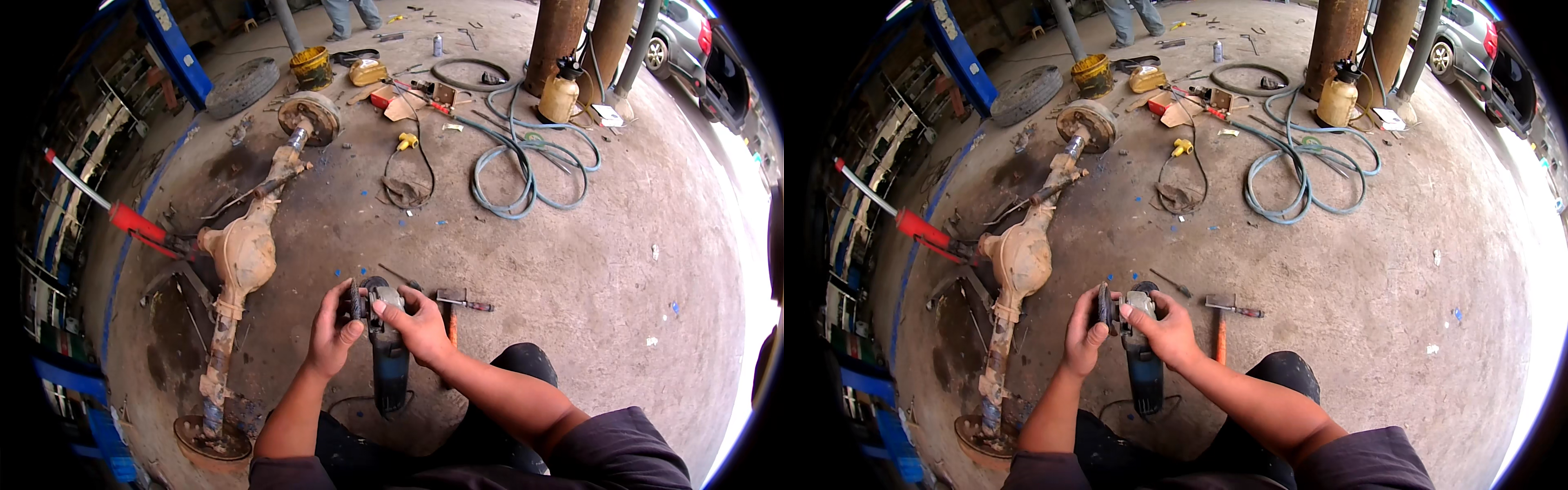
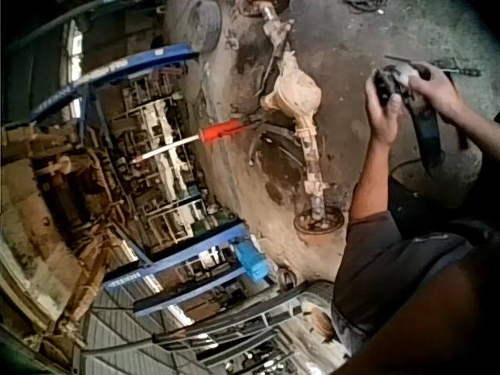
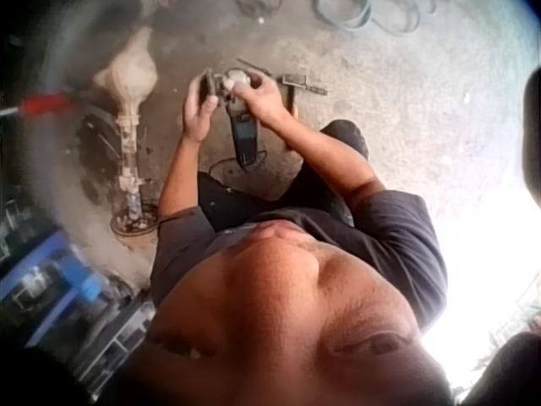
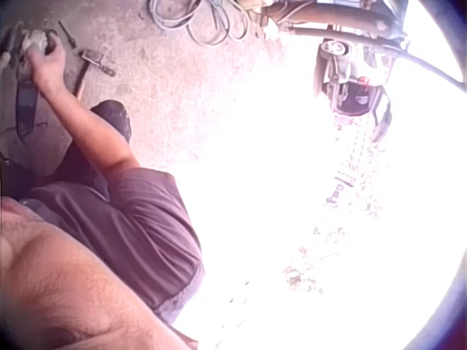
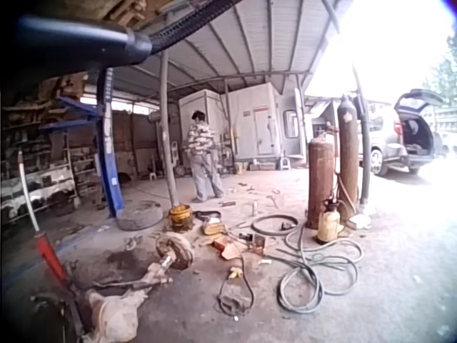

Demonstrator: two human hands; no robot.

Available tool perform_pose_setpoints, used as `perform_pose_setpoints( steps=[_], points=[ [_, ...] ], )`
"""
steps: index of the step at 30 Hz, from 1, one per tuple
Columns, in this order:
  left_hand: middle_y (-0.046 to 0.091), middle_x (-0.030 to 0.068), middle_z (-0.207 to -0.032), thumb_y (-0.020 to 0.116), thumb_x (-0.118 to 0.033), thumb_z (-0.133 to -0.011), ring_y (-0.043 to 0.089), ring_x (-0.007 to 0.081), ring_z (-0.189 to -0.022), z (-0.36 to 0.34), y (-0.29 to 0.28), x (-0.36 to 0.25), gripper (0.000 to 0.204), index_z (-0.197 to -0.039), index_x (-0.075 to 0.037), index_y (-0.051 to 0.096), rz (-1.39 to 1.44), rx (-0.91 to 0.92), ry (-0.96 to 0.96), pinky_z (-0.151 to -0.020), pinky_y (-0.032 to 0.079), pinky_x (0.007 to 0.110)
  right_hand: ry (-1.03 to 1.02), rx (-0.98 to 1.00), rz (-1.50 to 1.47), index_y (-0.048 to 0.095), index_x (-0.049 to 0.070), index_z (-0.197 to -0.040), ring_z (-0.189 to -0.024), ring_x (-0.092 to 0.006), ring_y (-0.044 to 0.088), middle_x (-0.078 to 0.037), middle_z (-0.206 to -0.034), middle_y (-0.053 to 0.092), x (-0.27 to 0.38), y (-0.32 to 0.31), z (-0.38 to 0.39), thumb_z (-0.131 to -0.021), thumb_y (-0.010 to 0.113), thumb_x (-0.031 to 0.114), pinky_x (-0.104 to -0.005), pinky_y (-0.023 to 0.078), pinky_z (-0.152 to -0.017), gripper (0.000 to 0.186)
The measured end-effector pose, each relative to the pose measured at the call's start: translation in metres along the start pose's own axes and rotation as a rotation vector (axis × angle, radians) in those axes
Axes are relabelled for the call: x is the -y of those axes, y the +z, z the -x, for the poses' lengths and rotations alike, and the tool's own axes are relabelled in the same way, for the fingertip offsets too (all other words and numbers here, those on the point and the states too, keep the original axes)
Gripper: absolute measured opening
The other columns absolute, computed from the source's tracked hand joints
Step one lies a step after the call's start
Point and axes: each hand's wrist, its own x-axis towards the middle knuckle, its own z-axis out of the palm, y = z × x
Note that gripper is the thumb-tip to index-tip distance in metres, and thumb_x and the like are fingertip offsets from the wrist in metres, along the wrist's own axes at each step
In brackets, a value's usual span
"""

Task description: The person disassembles an angle grinder, removes the grinding disc, and uses a hammer to tap a component. They then reassemble the grinder, attach a new wire brush disc, and tighten it with a wrench.

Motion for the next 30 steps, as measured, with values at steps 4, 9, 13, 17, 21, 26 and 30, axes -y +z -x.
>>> perform_pose_setpoints(
  steps=[4,9,13,17,21,26,30],
  points=[
    [0.051,0.0115,-0.147,0.081,-0.054,-0.086,0.049,0.0198,-0.132,0.001,0.0,0.005,0.105,-0.157,0.002,0.027,0.163,0.045,-0.118,-0.107,0.044,0.036,0.026,0.029,-0.199,0.045,-0.018,-0.142,-0.11,-0.0183,0.064,-0.016,-0.122,0.068,0.007,-0.004,-0.007,-0.089,0.083,0.037,-0.0326,0.051,-0.097,0.085],
    [0.052,0.0109,-0.146,0.088,-0.055,-0.076,0.054,0.0248,-0.132,0.007,0.003,0.008,0.11,-0.156,-0.005,0.032,0.443,0.305,-0.418,-0.103,0.049,0.039,0.063,0.099,-0.387,0.057,-0.007,-0.134,-0.101,-0.0152,0.065,-0.01,-0.113,0.069,0.017,-0.014,-0.019,-0.093,0.079,0.036,-0.0309,0.052,-0.092,0.063],
    [0.063,0.012,-0.125,0.096,-0.041,-0.071,0.067,0.0218,-0.108,0.016,0.025,0.009,0.099,-0.146,-0.004,0.042,0.392,0.361,-0.529,-0.096,0.054,0.037,0.157,0.116,-0.456,0.061,-0.003,-0.128,-0.094,-0.0149,0.065,-0.007,-0.105,0.07,0.019,-0.017,-0.025,-0.096,0.074,0.038,-0.0308,0.053,-0.086,0.054],
    [0.063,0.0058,-0.116,0.094,-0.024,-0.076,0.063,0.0165,-0.104,0.018,0.037,0.013,0.076,-0.136,-0.002,0.051,0.34,0.296,-0.537,-0.094,0.052,0.035,0.16,0.089,-0.412,0.061,-0.003,-0.125,-0.089,-0.0156,0.066,-0.007,-0.102,0.07,0.018,-0.017,-0.024,-0.097,0.073,0.039,-0.031,0.055,-0.08,0.052],
    [0.065,0.0049,-0.106,0.09,-0.014,-0.08,0.066,0.0154,-0.093,0.02,0.039,0.012,0.056,-0.124,-0.002,0.058,0.321,0.252,-0.544,-0.085,0.055,0.033,0.145,0.115,-0.423,0.061,-0.003,-0.124,-0.09,-0.0165,0.066,-0.008,-0.104,0.07,0.021,-0.014,-0.019,-0.097,0.072,0.04,-0.0325,0.055,-0.081,0.052],
    [0.066,0.0052,-0.099,0.086,-0.009,-0.081,0.067,0.0154,-0.086,0.02,0.04,0.014,0.047,-0.118,-0.002,0.059,0.337,0.232,-0.577,-0.078,0.057,0.032,0.156,0.08,-0.422,0.058,-0.005,-0.127,-0.093,-0.0183,0.066,-0.01,-0.107,0.069,0.017,-0.013,-0.018,-0.096,0.073,0.04,-0.0344,0.055,-0.084,0.056],
    [0.066,0.0052,-0.099,0.085,-0.008,-0.081,0.067,0.0154,-0.088,0.019,0.039,0.014,0.045,-0.117,-0.002,0.06,0.32,0.238,-0.608,-0.079,0.056,0.032,0.141,0.057,-0.409,0.056,-0.005,-0.13,-0.093,-0.0194,0.067,-0.011,-0.108,0.069,0.013,-0.012,-0.02,-0.096,0.073,0.04,-0.035,0.055,-0.085,0.059]
  ],
)
